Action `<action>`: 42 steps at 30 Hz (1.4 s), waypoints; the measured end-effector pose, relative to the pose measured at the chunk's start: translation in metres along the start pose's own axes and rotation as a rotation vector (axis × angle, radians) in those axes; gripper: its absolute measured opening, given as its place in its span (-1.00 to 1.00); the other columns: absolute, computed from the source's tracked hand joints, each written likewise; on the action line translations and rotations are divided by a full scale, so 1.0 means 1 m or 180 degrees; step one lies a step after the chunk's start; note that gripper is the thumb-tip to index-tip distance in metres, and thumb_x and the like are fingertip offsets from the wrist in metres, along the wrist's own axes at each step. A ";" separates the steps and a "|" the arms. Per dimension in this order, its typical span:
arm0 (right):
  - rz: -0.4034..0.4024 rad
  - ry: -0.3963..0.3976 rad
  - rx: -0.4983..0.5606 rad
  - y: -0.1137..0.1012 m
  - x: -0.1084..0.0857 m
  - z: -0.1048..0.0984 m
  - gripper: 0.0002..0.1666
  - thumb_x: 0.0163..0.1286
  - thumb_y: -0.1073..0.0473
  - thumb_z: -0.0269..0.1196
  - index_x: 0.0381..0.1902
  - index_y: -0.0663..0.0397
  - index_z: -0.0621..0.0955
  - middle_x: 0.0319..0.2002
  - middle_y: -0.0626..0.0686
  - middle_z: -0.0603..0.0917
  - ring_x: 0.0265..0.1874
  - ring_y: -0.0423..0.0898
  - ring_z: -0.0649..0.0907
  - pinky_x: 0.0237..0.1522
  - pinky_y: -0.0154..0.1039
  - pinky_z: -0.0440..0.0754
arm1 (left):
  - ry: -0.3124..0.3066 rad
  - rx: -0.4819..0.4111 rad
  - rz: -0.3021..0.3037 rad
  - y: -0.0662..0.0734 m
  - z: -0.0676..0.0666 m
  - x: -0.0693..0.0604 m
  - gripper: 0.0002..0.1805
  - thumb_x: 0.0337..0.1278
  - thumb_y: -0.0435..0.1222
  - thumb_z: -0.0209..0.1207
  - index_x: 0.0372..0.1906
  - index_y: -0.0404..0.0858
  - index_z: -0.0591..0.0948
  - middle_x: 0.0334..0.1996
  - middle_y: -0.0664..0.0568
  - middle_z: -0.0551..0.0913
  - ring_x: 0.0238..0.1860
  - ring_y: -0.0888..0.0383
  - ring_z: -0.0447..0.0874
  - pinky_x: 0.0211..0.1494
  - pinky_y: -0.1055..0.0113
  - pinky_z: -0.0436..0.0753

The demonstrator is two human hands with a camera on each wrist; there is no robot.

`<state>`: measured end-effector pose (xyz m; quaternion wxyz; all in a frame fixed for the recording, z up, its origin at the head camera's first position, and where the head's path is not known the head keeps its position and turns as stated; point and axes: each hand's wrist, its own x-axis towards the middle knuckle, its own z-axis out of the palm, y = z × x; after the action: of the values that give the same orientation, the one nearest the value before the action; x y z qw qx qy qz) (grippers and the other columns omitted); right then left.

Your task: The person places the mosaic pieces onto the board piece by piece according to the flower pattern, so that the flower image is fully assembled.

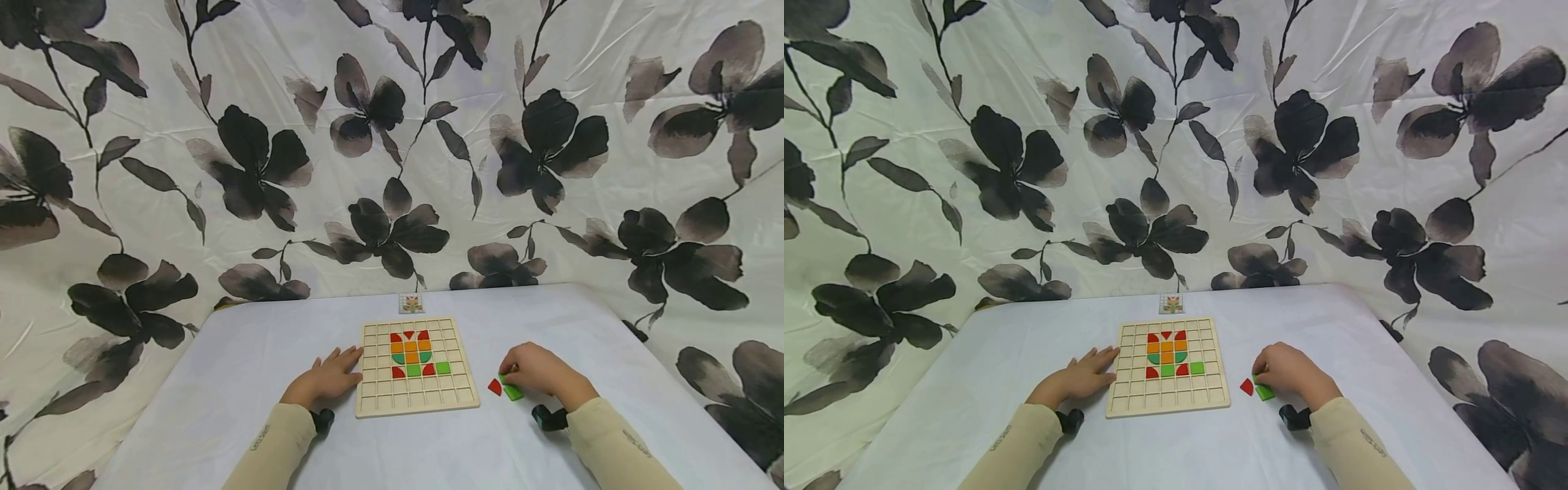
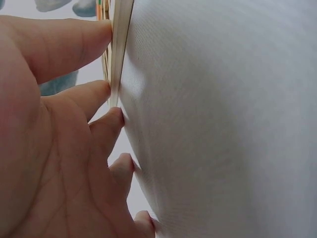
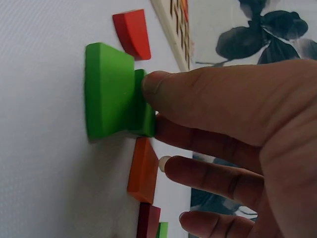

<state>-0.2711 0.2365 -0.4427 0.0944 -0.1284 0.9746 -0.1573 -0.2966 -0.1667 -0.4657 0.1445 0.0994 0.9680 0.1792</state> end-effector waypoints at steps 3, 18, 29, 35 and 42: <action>-0.0044 0.0026 -0.0013 0.001 0.000 0.001 -0.86 0.16 0.18 0.41 -0.28 -0.09 0.76 -0.26 -0.12 0.72 -0.24 -0.16 0.59 -0.07 -0.09 0.65 | -0.0003 0.0007 -0.0003 -0.001 0.001 0.001 -0.33 0.33 -0.03 0.03 0.48 -0.08 0.23 0.51 -0.05 0.17 0.54 -0.22 -0.06 0.47 -0.36 -0.16; -0.0100 0.0211 0.0172 -0.002 0.011 0.005 -0.76 0.08 0.22 0.39 -0.23 -0.01 0.75 -0.23 -0.13 0.70 -0.22 -0.18 0.58 -0.02 -0.10 0.62 | -0.0014 0.0005 0.0000 0.001 0.002 0.002 -0.33 0.33 -0.02 0.03 0.48 -0.08 0.23 0.51 -0.04 0.17 0.54 -0.21 -0.06 0.47 -0.37 -0.16; -0.0554 0.0311 0.0239 -0.042 0.026 0.005 -0.70 0.05 0.22 0.37 -0.18 -0.02 0.75 -0.22 -0.15 0.64 -0.19 -0.12 0.56 0.01 -0.10 0.58 | 0.0001 -0.0007 -0.0028 0.000 0.003 0.003 -0.33 0.31 -0.02 0.05 0.47 -0.07 0.25 0.51 -0.02 0.19 0.54 -0.19 -0.05 0.47 -0.37 -0.16; -0.0788 0.0296 0.0279 -0.063 0.038 0.008 -0.69 0.09 0.21 0.36 -0.14 -0.06 0.75 -0.16 -0.12 0.66 -0.15 -0.11 0.55 0.05 -0.08 0.56 | 0.0014 -0.0041 -0.0018 0.000 0.002 0.003 -0.34 0.30 -0.03 0.06 0.47 -0.08 0.27 0.50 -0.03 0.20 0.54 -0.20 -0.04 0.46 -0.37 -0.15; -0.1044 0.0339 0.0200 -0.086 0.051 0.012 -0.73 0.15 0.17 0.35 -0.15 -0.01 0.76 -0.20 -0.09 0.70 -0.17 -0.10 0.60 -0.01 -0.12 0.60 | 0.0029 -0.0036 -0.0006 0.001 0.000 0.002 -0.34 0.29 -0.04 0.07 0.46 -0.08 0.27 0.50 -0.04 0.20 0.54 -0.20 -0.04 0.46 -0.37 -0.15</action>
<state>-0.2977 0.1394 -0.4331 0.0197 -0.2742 0.9388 -0.2076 -0.2985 -0.1648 -0.4658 0.1408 0.0969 0.9678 0.1850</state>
